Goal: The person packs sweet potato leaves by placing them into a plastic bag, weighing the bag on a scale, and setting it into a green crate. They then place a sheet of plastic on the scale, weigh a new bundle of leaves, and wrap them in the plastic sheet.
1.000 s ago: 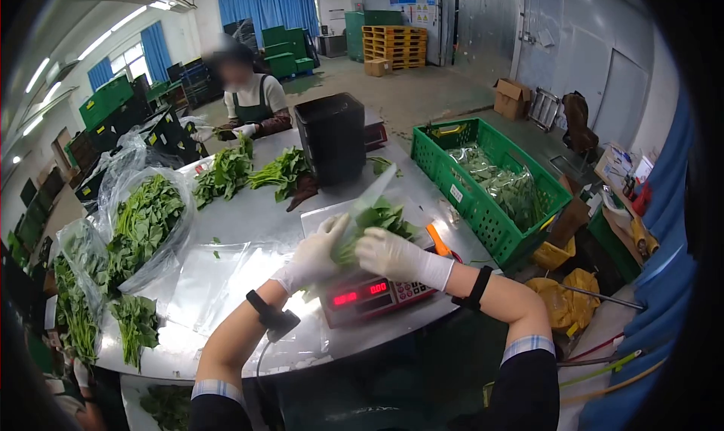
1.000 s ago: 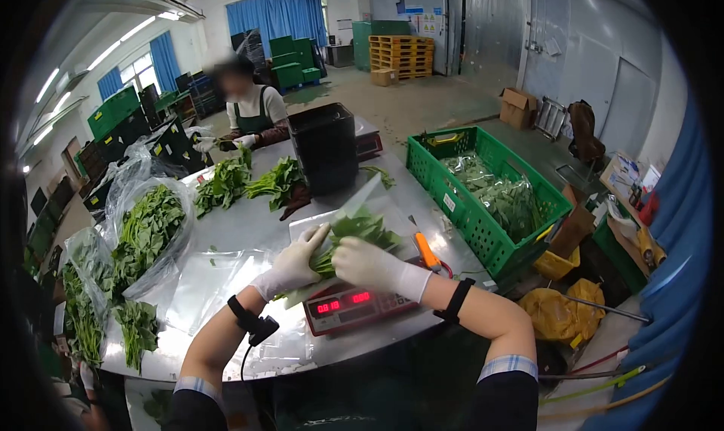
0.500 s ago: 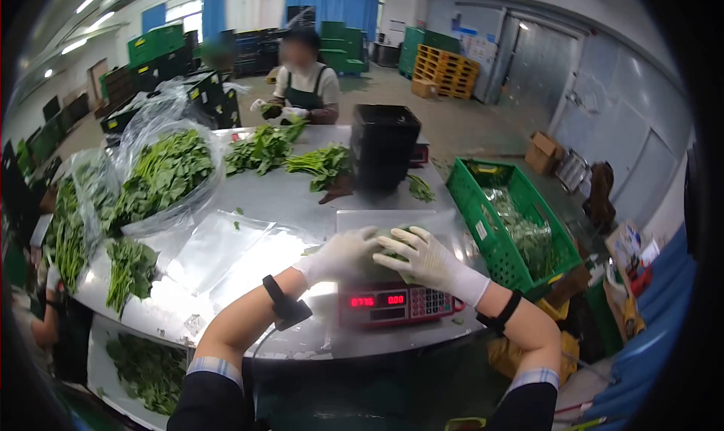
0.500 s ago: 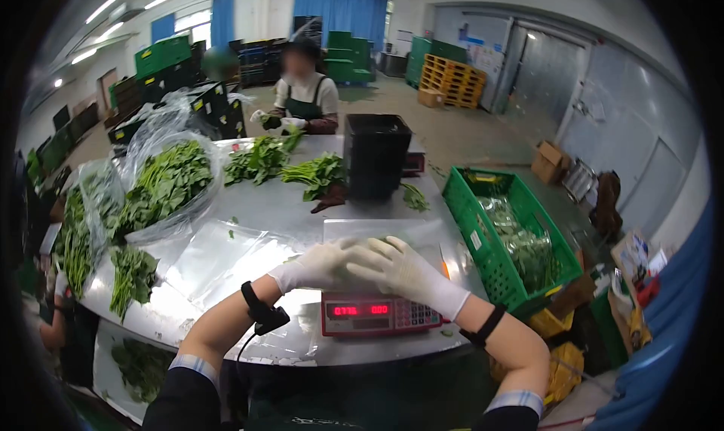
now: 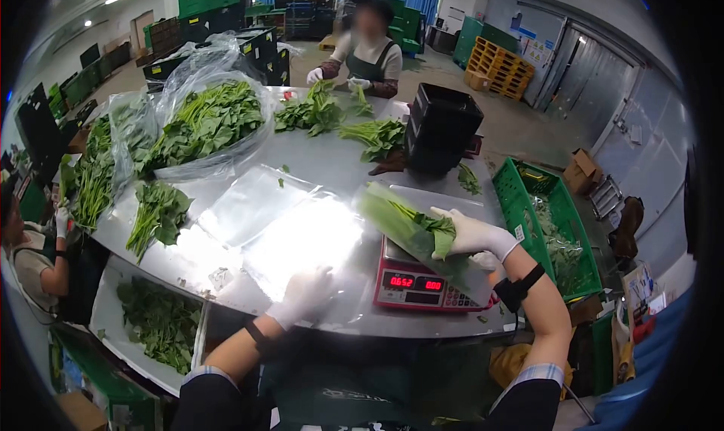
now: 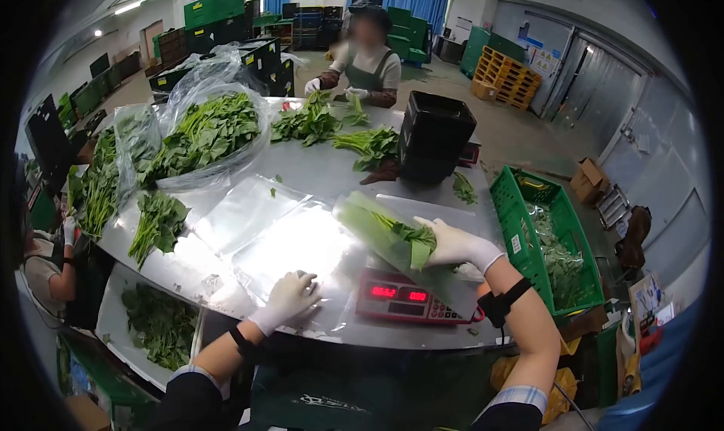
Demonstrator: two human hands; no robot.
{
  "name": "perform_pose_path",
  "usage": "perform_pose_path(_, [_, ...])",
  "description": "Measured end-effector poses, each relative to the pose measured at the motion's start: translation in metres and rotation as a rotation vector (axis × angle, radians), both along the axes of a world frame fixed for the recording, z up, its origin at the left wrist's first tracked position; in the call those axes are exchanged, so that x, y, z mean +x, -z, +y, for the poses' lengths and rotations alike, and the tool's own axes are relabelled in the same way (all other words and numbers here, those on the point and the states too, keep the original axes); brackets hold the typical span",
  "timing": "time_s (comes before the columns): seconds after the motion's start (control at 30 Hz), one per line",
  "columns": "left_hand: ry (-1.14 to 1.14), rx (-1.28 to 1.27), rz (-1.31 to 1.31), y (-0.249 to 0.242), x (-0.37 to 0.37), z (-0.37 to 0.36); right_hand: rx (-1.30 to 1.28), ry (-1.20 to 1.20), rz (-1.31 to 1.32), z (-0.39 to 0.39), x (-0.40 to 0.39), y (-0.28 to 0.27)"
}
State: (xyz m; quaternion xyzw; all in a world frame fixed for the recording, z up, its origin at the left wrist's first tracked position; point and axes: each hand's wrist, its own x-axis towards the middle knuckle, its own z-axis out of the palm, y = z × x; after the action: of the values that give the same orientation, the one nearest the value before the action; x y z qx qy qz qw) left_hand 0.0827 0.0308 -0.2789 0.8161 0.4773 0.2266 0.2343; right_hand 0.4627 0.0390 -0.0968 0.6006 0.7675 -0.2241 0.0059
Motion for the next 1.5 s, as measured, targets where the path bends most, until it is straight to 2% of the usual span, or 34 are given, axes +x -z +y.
perform_pose_path(0.07, [0.056,0.373,0.171,0.007,-0.005,-0.012,0.046,0.01,0.03,-0.007,-0.011,0.001])
perform_pose_path(0.13, [0.022,0.363,0.175,0.009,-0.01,-0.016,0.084,0.02,0.052,-0.017,-0.026,-0.008])
perform_pose_path(0.23, [0.064,0.147,0.032,0.015,-0.045,-0.017,-0.031,0.136,-0.02,-0.035,-0.048,-0.02])
perform_pose_path(0.27, [0.027,0.148,0.15,-0.007,-0.055,-0.021,0.007,0.112,0.03,-0.036,-0.046,-0.015])
perform_pose_path(0.33, [-0.123,0.368,0.187,-0.002,-0.072,-0.018,0.043,0.092,0.088,-0.038,-0.041,-0.003])
perform_pose_path(0.37, [-0.121,0.365,0.191,-0.001,-0.073,-0.019,0.096,0.083,0.132,-0.036,-0.039,0.003])
perform_pose_path(0.4, [-0.131,0.254,0.079,0.0,-0.07,-0.021,0.146,0.072,0.175,-0.036,-0.037,0.009])
perform_pose_path(0.47, [-0.093,0.038,-0.096,-0.004,-0.055,-0.037,0.066,0.16,0.281,-0.052,-0.055,-0.002])
perform_pose_path(0.53, [-0.077,0.204,-0.016,-0.007,-0.05,-0.046,0.021,0.178,0.591,-0.068,-0.069,0.0])
perform_pose_path(0.57, [-0.078,0.204,-0.017,-0.008,-0.055,-0.048,-0.095,0.17,0.84,-0.084,-0.08,0.003])
perform_pose_path(0.6, [-0.173,0.289,-0.021,-0.009,-0.065,-0.047,-0.067,0.07,0.893,-0.101,-0.098,-0.003])
perform_pose_path(0.63, [-0.267,0.369,-0.025,-0.008,-0.075,-0.048,-0.006,0.014,0.873,-0.115,-0.105,0.011])
perform_pose_path(0.67, [-0.267,0.358,-0.024,-0.003,-0.082,-0.047,0.048,-0.04,0.853,-0.131,-0.112,0.027])
perform_pose_path(0.73, [-0.103,0.205,-0.016,0.014,-0.091,-0.048,-0.055,-0.025,0.771,-0.153,-0.127,0.053])
perform_pose_path(0.77, [-0.113,0.265,-0.003,0.018,-0.092,-0.046,-0.202,0.024,0.737,-0.163,-0.134,0.055])
perform_pose_path(0.8, [-0.119,0.261,0.004,0.021,-0.094,-0.043,-0.203,0.018,0.733,-0.169,-0.14,0.067])
perform_pose_path(0.87, [-0.085,0.141,-0.075,0.015,-0.096,-0.04,-0.365,0.095,0.55,-0.174,-0.138,0.073])
perform_pose_path(0.9, [-0.079,0.177,-0.112,0.012,-0.096,-0.039,-0.365,0.095,0.56,-0.175,-0.137,0.074])
perform_pose_path(0.97, [-0.08,0.185,-0.085,0.014,-0.099,-0.037,-0.369,0.116,0.397,-0.174,-0.136,0.065])
perform_pose_path(1.0, [-0.082,0.191,-0.064,0.016,-0.098,-0.037,-0.368,0.121,0.397,-0.176,-0.132,0.069])
perform_pose_path(1.07, [-0.088,0.194,-0.076,0.015,-0.098,-0.034,-0.329,0.1,0.603,-0.178,-0.127,0.08])
perform_pose_path(1.13, [-0.098,0.199,-0.087,0.008,-0.096,-0.031,-0.294,0.111,0.595,-0.184,-0.129,0.079])
perform_pose_path(1.2, [-0.242,-0.085,-0.281,-0.006,-0.095,-0.03,-0.26,0.114,0.586,-0.185,-0.129,0.07])
perform_pose_path(1.27, [-0.253,-0.018,-0.309,0.001,-0.094,-0.028,-0.242,0.075,0.544,-0.189,-0.129,0.061])
perform_pose_path(1.33, [-0.161,0.067,-0.223,0.01,-0.088,-0.029,-0.264,0.079,0.588,-0.194,-0.127,0.063])
perform_pose_path(1.4, [-0.101,0.083,-0.156,0.014,-0.082,-0.035,-0.232,0.105,0.785,-0.195,-0.125,0.072])
perform_pose_path(1.47, [-0.046,0.309,-0.011,0.013,-0.078,-0.033,-0.222,0.114,0.761,-0.192,-0.122,0.081])
perform_pose_path(1.5, [-0.074,0.274,-0.052,0.014,-0.076,-0.034,-0.22,0.122,0.73,-0.192,-0.121,0.085])
